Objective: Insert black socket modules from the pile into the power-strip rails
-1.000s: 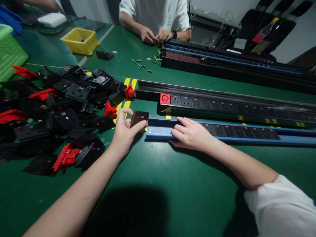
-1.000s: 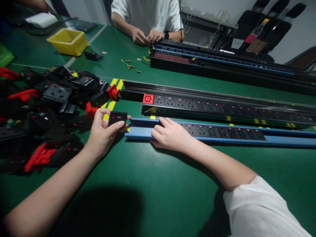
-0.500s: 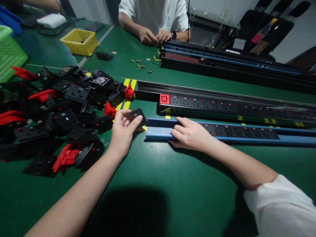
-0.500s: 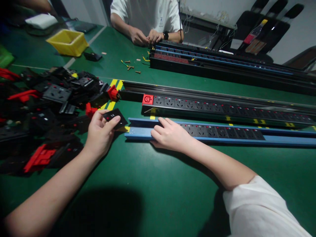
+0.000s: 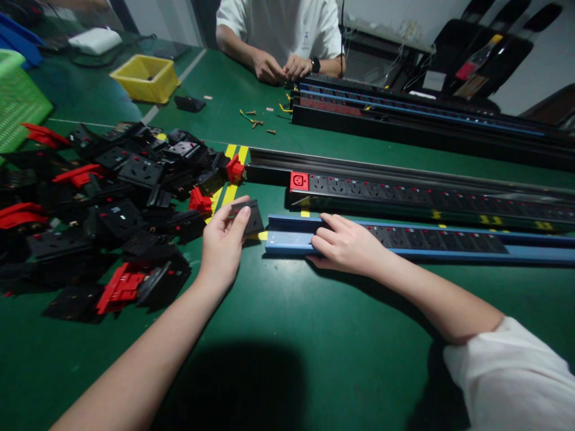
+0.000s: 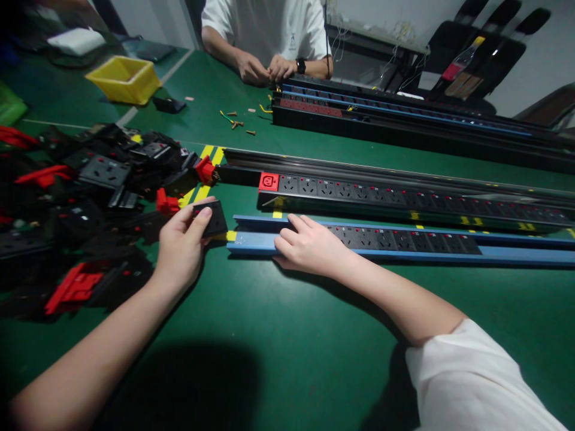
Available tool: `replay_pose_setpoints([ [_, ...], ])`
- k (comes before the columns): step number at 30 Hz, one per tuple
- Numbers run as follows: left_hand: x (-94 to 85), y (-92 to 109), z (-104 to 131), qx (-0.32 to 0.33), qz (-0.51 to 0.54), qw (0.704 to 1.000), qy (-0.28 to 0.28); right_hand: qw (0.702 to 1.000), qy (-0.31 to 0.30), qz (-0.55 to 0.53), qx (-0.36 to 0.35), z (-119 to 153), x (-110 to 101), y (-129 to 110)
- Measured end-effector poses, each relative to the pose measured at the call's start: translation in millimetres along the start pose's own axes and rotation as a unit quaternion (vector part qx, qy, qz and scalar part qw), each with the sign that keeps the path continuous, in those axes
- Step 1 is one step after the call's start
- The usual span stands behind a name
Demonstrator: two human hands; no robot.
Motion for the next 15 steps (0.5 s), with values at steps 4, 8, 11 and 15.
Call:
replay_pose_setpoints([
  [4,-1.7,3,0,0.019,-0.032,0.999,0.004,1.0,0.002,0.002,-0.001,0,0,0],
  [8,-0.8,6,2,0.019,-0.059,0.998,-0.003,1.0,0.007,0.002,0.0,0,0,0],
  [11,2.7,12,4,0.018,-0.091,0.996,-0.018,1.0,0.01,0.002,-0.002,-1,0,-1],
  [15,7.1,18,5,0.016,-0.116,0.992,-0.048,1.0,0.004,0.004,-0.004,-1,-1,-1],
])
Point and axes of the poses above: each hand's wrist, its own z-axis away from the middle knuckle, its own x-axis out of the palm, y = z × x, the point moved 3 cm from there along -z, towards the middle knuckle, and after that the axes turned 6 degrees about x, right-handed, at the moved point
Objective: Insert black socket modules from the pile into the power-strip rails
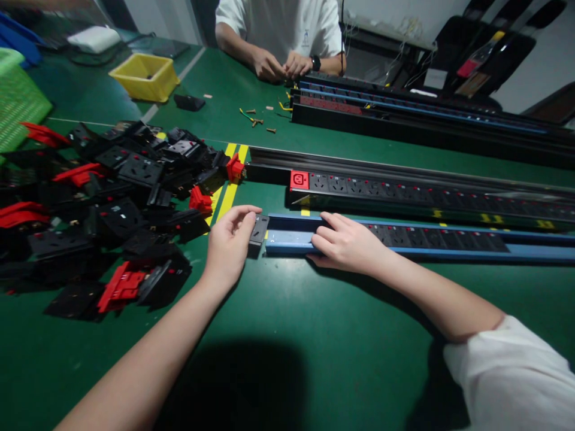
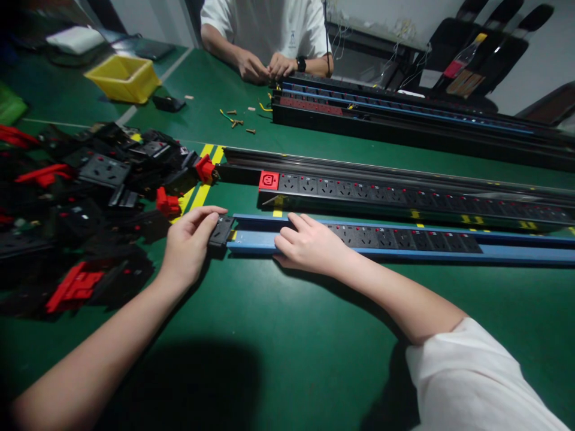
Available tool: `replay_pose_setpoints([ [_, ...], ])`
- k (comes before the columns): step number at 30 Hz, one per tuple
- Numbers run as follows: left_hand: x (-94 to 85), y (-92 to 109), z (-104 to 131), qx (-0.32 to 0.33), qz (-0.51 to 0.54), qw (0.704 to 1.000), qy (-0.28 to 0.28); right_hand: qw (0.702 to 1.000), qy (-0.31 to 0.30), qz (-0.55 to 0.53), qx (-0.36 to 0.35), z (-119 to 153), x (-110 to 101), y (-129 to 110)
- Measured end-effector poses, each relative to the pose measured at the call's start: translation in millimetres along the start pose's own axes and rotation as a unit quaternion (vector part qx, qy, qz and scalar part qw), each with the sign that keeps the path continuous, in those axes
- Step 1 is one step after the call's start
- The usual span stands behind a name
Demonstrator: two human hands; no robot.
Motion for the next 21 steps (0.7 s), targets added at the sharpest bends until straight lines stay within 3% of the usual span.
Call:
replay_pose_setpoints([
  [10,2.5,-3,1,0.018,-0.09,0.995,-0.035,1.0,0.004,0.0,-0.003,1,0,1],
  [21,14.5,-3,7,0.096,-0.218,0.969,-0.062,1.0,-0.001,0.009,-0.002,1,-1,0],
])
Point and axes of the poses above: each hand's wrist, its own z-axis away from the middle knuckle, its own x-axis out of the palm, y = z × x, the point moved 3 cm from there along -z, towards the middle knuckle, and after that the axes turned 6 degrees about x, right-handed, at the moved point
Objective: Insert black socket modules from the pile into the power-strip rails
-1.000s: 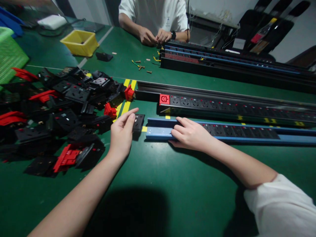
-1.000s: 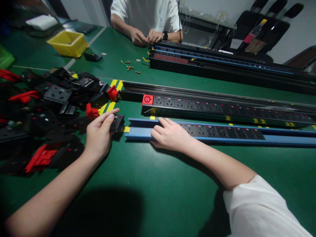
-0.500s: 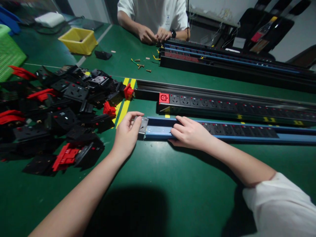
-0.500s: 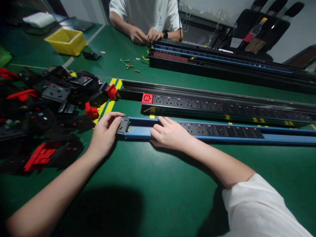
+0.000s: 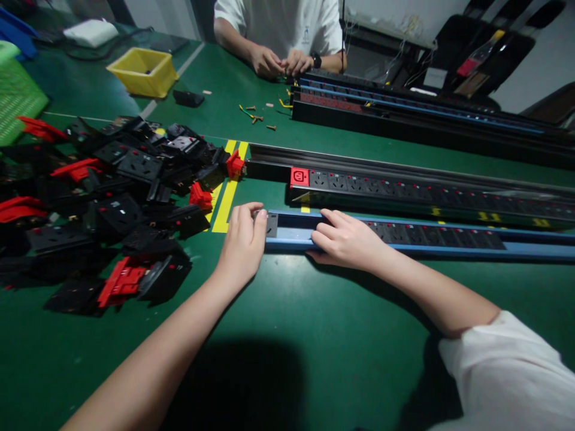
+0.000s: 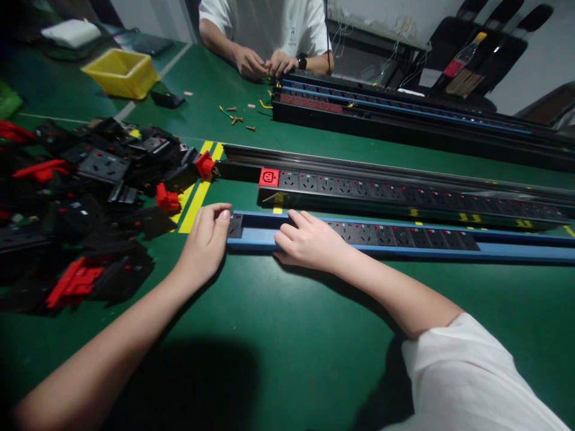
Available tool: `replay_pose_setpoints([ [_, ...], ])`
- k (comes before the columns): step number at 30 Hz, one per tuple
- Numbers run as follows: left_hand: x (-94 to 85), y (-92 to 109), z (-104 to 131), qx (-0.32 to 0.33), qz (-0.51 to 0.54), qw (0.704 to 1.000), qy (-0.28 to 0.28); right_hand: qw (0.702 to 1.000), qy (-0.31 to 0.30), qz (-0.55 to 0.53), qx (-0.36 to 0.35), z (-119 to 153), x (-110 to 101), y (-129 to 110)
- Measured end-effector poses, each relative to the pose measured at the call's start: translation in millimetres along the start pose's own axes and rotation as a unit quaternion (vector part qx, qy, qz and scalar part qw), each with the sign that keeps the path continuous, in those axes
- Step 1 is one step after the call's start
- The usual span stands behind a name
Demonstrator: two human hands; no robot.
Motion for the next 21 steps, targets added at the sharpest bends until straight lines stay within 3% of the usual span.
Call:
replay_pose_setpoints([
  [10,2.1,-2.8,-0.8,0.024,-0.061,0.997,-0.044,1.0,-0.001,-0.03,0.007,-1.8,-1.2,2.1],
  [21,0.4,-4.1,-1.2,0.027,0.008,0.996,-0.084,0.981,0.013,-0.168,0.093,-1.0,-1.5,9.0],
])
Point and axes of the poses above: each hand's wrist, its own z-axis away from the middle knuckle, its own x-axis out of the palm, y = z × x, the point moved 3 cm from there along -z, towards the middle knuckle, and after that the axes turned 6 degrees about x, right-handed, at the moved point
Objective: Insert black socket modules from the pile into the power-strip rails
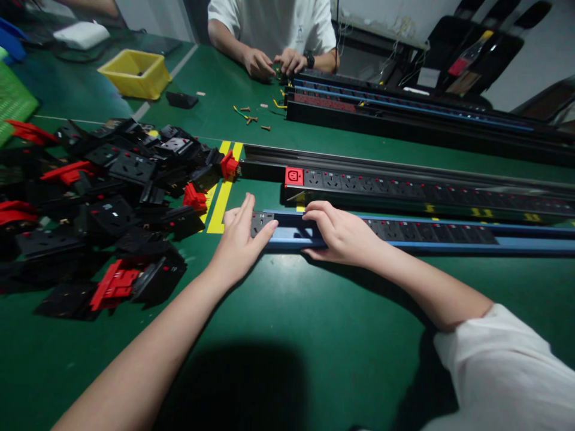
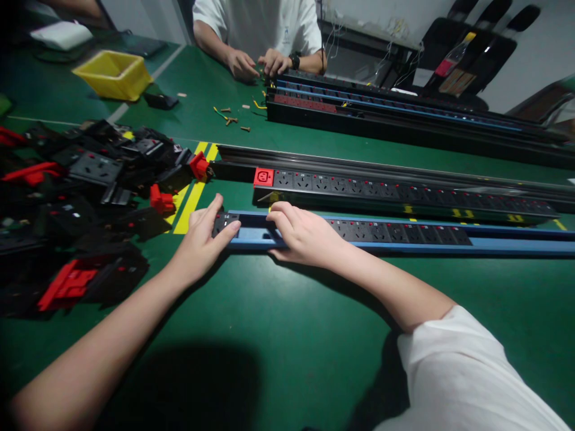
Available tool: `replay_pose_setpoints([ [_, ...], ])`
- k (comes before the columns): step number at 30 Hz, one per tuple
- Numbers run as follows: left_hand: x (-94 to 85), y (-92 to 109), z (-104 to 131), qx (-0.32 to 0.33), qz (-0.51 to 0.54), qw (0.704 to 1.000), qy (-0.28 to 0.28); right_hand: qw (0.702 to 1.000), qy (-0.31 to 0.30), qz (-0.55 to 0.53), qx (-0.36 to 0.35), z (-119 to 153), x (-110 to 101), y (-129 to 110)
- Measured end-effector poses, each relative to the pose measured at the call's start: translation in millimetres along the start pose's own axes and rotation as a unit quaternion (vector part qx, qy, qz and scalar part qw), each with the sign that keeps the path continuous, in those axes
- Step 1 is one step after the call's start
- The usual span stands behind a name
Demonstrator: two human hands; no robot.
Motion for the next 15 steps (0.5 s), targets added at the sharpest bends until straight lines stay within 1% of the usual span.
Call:
replay_pose_setpoints([
  [4,5.8,1,0,0.023,0.008,0.999,-0.046,1.0,-0.007,-0.014,0.001,-1,0,2],
  [6,7.2,2,0,0.031,0.004,0.998,-0.046,1.0,-0.011,-0.023,0.0,-1,0,3],
  [9,6.1,7,0,0.037,-0.015,0.999,-0.015,0.999,-0.012,-0.038,0.003,-1,1,3],
  [11,3.9,8,1,0.005,-0.007,1.0,0.018,0.999,-0.015,-0.048,0.008,-1,0,4],
  [13,1.9,9,1,-0.037,0.024,0.998,0.043,0.998,-0.018,-0.065,0.013,-1,-1,5],
  [15,0.7,11,2,-0.049,0.044,0.997,0.045,0.996,-0.022,-0.087,0.017,-2,-2,6],
])
Point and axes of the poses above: each hand's wrist, its own z-axis away from the middle knuckle, its own x-axis out of the palm, y = z × x, the point moved 3 cm from there along -z, towards the middle knuckle, and after that the axes turned 6 degrees about x, right-handed, at the moved point
